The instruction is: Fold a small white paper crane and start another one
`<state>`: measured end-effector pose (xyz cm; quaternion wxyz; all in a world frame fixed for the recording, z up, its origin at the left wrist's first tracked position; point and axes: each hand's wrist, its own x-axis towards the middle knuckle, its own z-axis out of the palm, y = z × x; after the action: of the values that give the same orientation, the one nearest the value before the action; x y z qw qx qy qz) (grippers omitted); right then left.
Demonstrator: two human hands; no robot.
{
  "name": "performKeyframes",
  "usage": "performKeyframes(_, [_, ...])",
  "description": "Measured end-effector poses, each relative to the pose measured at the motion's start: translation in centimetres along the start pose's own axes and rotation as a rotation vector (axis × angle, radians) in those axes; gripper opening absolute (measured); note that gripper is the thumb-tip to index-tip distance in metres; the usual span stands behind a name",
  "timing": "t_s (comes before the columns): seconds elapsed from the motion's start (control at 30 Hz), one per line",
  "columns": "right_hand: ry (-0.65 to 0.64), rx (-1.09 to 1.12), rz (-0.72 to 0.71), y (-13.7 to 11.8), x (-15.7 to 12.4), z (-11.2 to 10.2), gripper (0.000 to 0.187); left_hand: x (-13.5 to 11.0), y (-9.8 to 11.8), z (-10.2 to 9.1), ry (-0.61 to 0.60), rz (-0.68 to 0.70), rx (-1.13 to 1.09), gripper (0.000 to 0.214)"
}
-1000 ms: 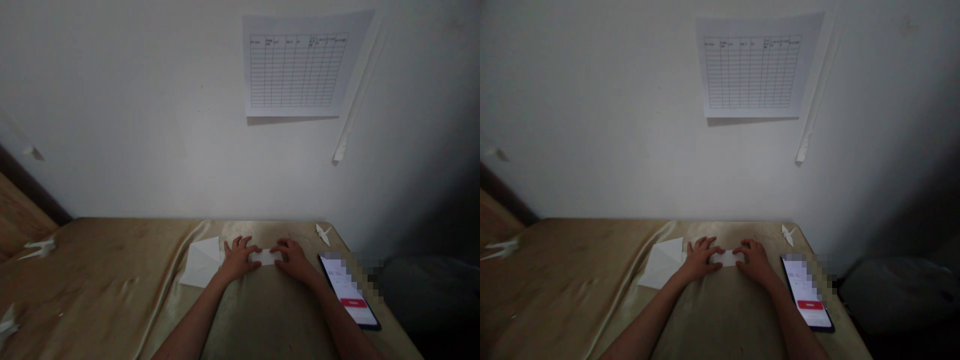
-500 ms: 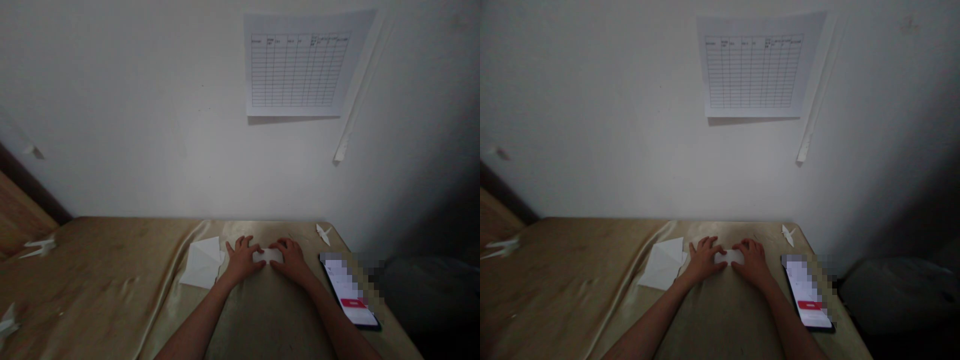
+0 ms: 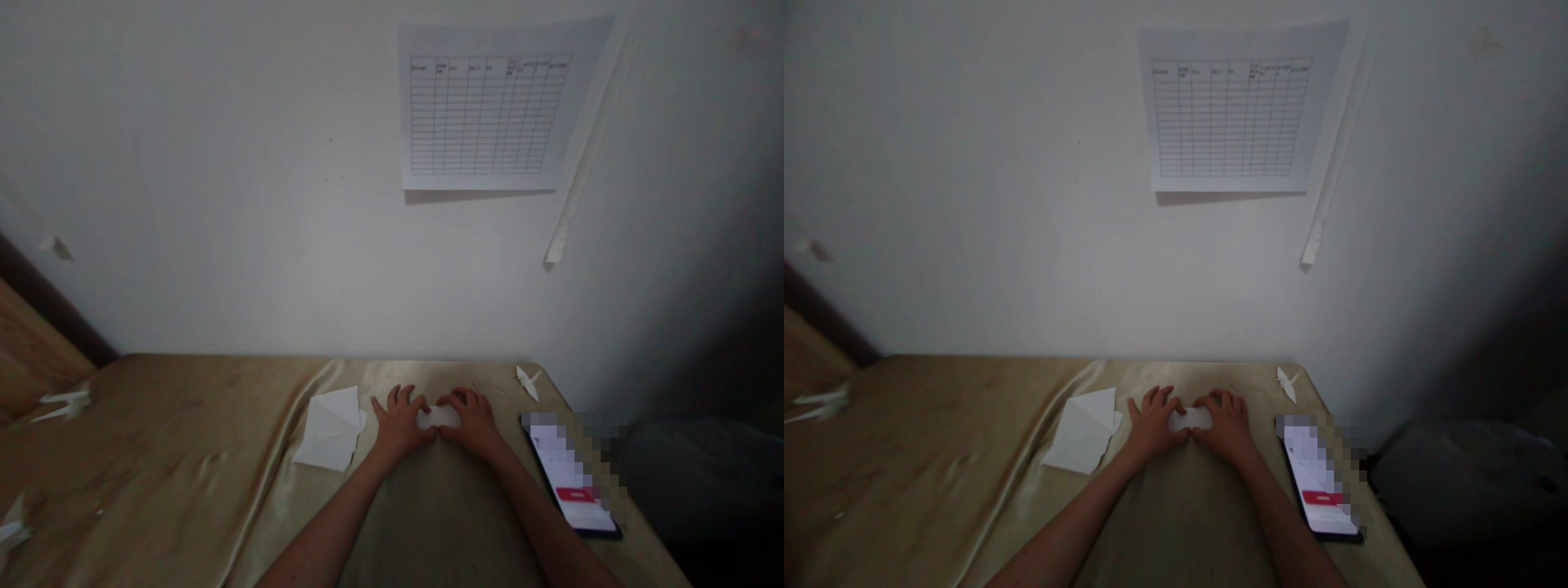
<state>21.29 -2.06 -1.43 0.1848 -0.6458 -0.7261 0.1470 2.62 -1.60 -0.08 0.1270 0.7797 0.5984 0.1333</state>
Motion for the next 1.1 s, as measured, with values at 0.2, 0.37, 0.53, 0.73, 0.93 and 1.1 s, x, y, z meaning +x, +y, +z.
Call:
performKeyframes(0.2, [-0.029,0.027,-0.004,0.1,0.0,-0.3,0.052,0.1,-0.2,-0.3,-0.033,0.011,-0.004,0.044])
performKeyframes(0.37, [-0.070,0.041,0.015,0.6,0.5,-0.4,0.052,0.3,-0.9,-0.8,-0.100,0.014,-0.008,0.043])
performKeyframes(0.53, [-0.115,0.066,-0.007,1.4,0.8,-0.6,0.055,0.7,-1.5,-1.6,-0.203,0.016,-0.015,0.046])
performKeyframes(0.73, [-0.153,0.090,-0.016,2.3,0.5,-0.9,0.060,0.7,-2.3,-2.5,-0.287,0.061,-0.006,0.049])
performKeyframes(0.93, [-0.187,0.095,-0.058,3.4,0.6,-1.0,0.066,0.8,-3.4,-2.6,-0.309,0.099,-0.030,0.052])
performKeyframes(1.1, [-0.177,0.090,-0.110,4.2,0.7,-0.7,0.064,0.6,-3.7,-2.2,-0.273,0.110,-0.027,0.053])
